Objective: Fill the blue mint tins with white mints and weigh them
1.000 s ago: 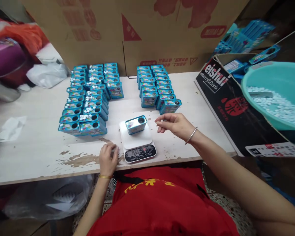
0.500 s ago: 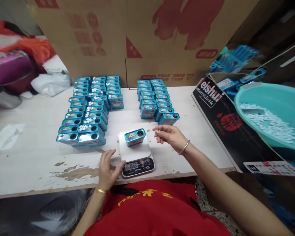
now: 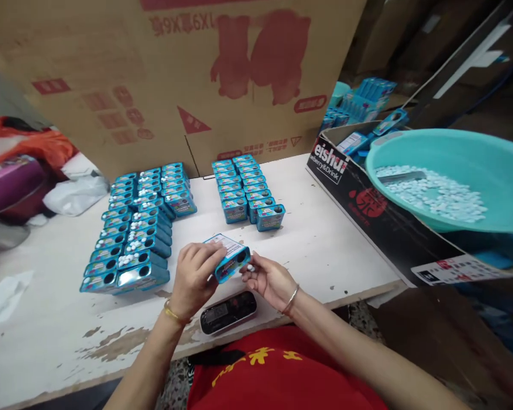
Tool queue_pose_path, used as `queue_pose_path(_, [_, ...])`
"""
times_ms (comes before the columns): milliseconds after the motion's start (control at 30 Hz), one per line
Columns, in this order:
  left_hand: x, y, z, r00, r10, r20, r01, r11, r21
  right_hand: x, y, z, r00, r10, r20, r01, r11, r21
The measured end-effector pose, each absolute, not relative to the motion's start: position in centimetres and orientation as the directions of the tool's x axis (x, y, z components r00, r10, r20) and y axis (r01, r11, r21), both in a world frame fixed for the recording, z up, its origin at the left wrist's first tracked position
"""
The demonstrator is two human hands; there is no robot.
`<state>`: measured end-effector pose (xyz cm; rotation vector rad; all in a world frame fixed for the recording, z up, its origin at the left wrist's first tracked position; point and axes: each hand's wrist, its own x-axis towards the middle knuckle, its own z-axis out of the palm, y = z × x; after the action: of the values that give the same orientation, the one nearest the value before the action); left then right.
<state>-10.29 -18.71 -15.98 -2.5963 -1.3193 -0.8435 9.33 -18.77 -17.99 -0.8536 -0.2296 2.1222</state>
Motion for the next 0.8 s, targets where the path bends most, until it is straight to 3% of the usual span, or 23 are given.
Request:
queue_pose_path(100, [-10.3, -18.0, -16.0, 0.514, 0.683, 0.519, 0.766, -0.638, 0.081, 8.9, -18.3, -17.5, -0.404, 0.759, -0.511, -0.672, -0.625, -0.397])
queue_pose_path(200, [-10.5, -17.4, -17.4, 0.481, 0.713, 0.510, 0.768, -0.623, 0.146, 8.8, -17.9, -17.4, -0.388, 0.761, -0.520, -0.685, -0.615, -0.390])
queue_pose_path(300, [-10.4, -17.1, -18.5, 0.396, 0.767, 0.505, 0.760, -0.582, 0.288, 9.1, -17.8, -17.3, -0.398, 0.763, -0.509, -0.688, -0.616, -0.385])
queue_pose_path(467, [-9.8, -15.4, -19.4, 0.175, 0.887, 0.427, 0.644, -0.431, 0.632, 10.3, -17.4, -17.5, -0.413, 0.752, -0.513, -0.664, -0.635, -0.395])
queue_pose_path(567, [-9.2, -12.7, -20.1, 0.090, 0.906, 0.413, 0.559, -0.389, 0.732, 10.9, -17.2, -17.8, -0.384, 0.769, -0.511, -0.658, -0.616, -0.433])
queue_pose_path(700, [-7.8, -8.6, -21.4, 0.153, 0.901, 0.407, 0.539, -0.421, 0.730, 11.4, -17.3, -18.5, -0.315, 0.757, -0.572, -0.639, -0.615, -0.461])
queue_pose_path(800, [-6.7, -7.0, -22.2, 0.184, 0.879, 0.440, 0.708, -0.429, 0.561, 11.9, -17.8, -19.3, -0.298, 0.748, -0.592, -0.635, -0.619, -0.462])
